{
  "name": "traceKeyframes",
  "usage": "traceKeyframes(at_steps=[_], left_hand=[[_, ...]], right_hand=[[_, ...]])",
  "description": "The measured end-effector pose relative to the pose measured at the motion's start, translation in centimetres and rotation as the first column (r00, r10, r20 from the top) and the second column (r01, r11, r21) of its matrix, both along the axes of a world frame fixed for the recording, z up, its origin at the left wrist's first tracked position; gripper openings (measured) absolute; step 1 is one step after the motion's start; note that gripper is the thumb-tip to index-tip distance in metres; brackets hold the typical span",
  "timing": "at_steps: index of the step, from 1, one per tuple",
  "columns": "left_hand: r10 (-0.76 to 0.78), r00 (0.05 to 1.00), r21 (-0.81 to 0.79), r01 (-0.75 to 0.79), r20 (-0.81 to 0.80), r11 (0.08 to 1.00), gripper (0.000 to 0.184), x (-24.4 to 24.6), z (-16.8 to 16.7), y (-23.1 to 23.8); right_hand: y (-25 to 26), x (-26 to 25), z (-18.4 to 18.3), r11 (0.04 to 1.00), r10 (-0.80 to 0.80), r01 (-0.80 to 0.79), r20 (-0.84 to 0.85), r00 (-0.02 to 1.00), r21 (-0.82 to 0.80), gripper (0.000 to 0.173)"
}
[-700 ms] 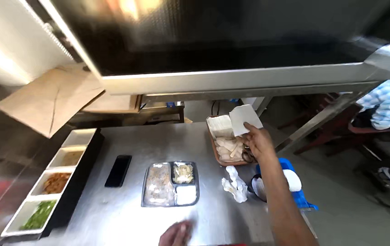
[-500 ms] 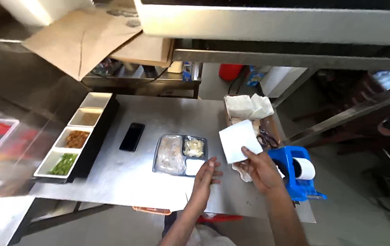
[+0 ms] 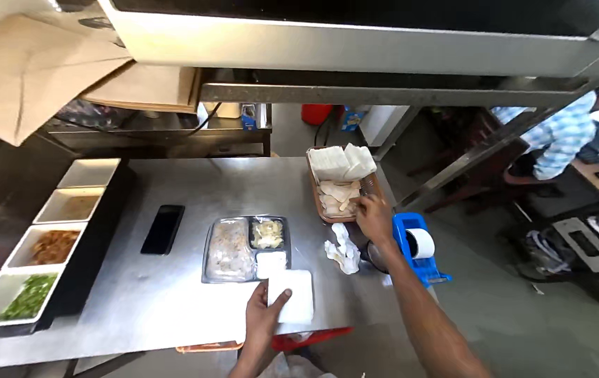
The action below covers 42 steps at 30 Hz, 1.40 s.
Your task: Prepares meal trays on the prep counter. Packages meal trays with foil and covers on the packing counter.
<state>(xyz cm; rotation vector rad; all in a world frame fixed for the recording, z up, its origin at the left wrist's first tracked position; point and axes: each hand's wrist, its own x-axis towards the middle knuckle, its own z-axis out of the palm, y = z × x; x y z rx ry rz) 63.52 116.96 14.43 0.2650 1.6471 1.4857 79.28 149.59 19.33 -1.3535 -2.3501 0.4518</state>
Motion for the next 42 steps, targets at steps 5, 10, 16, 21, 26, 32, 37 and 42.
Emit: traceKeyframes(at_steps=[5,10,16,21,26,32,37,42], left_hand=[[-0.121,0.974,-0.255,0.069,-0.192,0.964,0.040,-0.1,-3.7,0.1],[-0.120,0.967,-0.217,0.070,-0.227,0.974,0.025,-0.3,-2.7,-0.9],[0.080,0.983,-0.051,-0.089,-0.165,0.995,0.022,-3.5,-0.4,-6.9],[0.174,0.962,-0.167,-0.210,-0.211,0.963,0.024,-9.4,-2.6,-11.4],[-0.072,0.917,-0.525,-0.159,-0.393,0.836,0.032,-12.8,-5.2,-12.3],[-0.216,0.843,-0.711,-0.246,-0.492,0.659,0.040,-12.0,-3.6,-11.2],[-0.142,0.710,-0.530,-0.361,-0.690,0.767,0.061,-11.5,-4.7,-12.5],[-0.012,0.568,-0.203,-0.276,-0.823,0.940,0.030,-10.8,-0.9,-13.0]], right_hand=[[7.1,-5.0,-2.1,0.984,0.178,-0.176,0.299,0.938,-0.036,0.030],[6.7,-8.0,-2.3,0.988,0.153,-0.150,0.453,0.879,-0.043,0.025],[5.4,-7.3,-2.8,0.950,0.197,-0.270,0.372,0.907,0.155,0.024],[1.8,-6.6,1.5,0.993,0.091,-0.078,-0.165,0.982,0.083,0.034],[-15.1,-10.0,1.7,0.759,0.002,-0.369,-0.565,0.825,-0.536,0.015],[-30.5,-17.9,-6.6,0.380,0.089,-0.251,-0.234,0.968,-0.891,0.021],[-25.2,-13.5,-3.8,0.776,0.101,-0.125,-0.075,0.992,-0.618,0.021],[-14.9,0.9,0.8,0.979,-0.200,0.201,0.025,0.979,-0.034,0.022]])
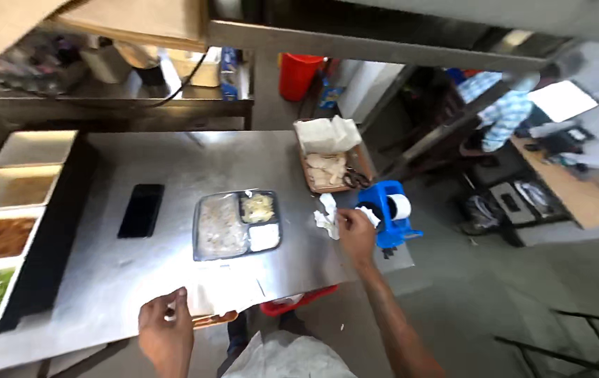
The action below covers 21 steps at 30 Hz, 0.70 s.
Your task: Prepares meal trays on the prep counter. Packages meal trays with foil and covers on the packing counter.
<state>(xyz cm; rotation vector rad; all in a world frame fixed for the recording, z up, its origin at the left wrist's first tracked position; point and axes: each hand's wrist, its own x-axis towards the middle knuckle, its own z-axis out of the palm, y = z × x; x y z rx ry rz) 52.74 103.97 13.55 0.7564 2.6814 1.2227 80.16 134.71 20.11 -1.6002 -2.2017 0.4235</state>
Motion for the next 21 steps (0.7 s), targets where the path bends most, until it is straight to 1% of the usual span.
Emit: traceKeyframes(at_steps=[1,2,4,5,7,8,9,10,12,13,16,19,21], left_hand=[[-0.094,0.995,0.106,0.092,0.018,0.990,0.028,0.7,1.4,0.8],[-0.214,0.975,0.217,0.197,0.059,0.956,0.028,1.6,3.1,1.7],[-0.466,0.881,0.406,0.398,0.080,0.822,0.029,4.0,5.8,4.2],[-0.571,0.819,0.453,0.489,0.055,0.745,0.029,5.3,6.8,5.6],[-0.728,0.686,0.470,0.642,0.001,0.606,0.023,7.4,8.0,8.0],[-0.776,0.630,0.460,0.693,-0.014,0.554,0.021,8.3,8.3,8.9],[-0.807,0.591,0.444,0.729,-0.023,0.521,0.020,9.0,8.3,9.6],[-0.823,0.568,0.429,0.749,-0.025,0.504,0.019,9.6,8.2,9.9],[-0.832,0.555,0.410,0.761,-0.012,0.502,0.020,10.2,7.9,9.8],[-0.828,0.561,0.408,0.755,0.003,0.513,0.020,10.3,7.7,9.6],[-0.799,0.599,0.390,0.723,0.055,0.569,0.021,9.5,6.6,8.4],[-0.758,0.642,0.348,0.688,0.118,0.637,0.020,8.7,5.8,7.5],[-0.723,0.672,0.326,0.656,0.158,0.681,0.018,8.5,5.5,7.6]], right_hand=[[1.3,2.7,0.9,0.997,-0.062,0.060,0.047,0.997,0.048,0.022],[2.5,5.0,1.1,0.992,-0.102,0.095,0.090,0.991,0.085,0.021],[5.2,8.1,-0.1,0.991,-0.123,0.112,0.183,0.975,0.072,0.018],[6.4,8.9,-1.0,0.994,-0.111,0.103,0.216,0.970,0.046,0.018],[8.1,9.4,-1.9,0.996,-0.083,0.086,0.253,0.964,-0.003,0.023],[8.6,9.4,-2.1,0.996,-0.076,0.084,0.260,0.963,-0.018,0.024],[8.8,9.3,-2.2,0.996,-0.078,0.087,0.261,0.962,-0.022,0.023],[8.9,9.2,-2.3,0.996,-0.080,0.087,0.255,0.964,-0.017,0.018],[8.6,9.5,-2.2,0.996,-0.088,0.085,0.228,0.970,0.025,0.009],[8.5,9.9,-2.1,0.996,-0.082,0.075,0.206,0.975,0.042,0.008],[8.0,10.8,-1.8,0.999,-0.034,0.033,0.051,0.998,0.014,0.008],[7.2,11.0,-0.6,0.996,-0.084,0.081,-0.106,0.991,-0.031,0.010],[6.8,10.8,0.6,0.993,-0.114,0.112,-0.186,0.976,-0.022,0.013]])
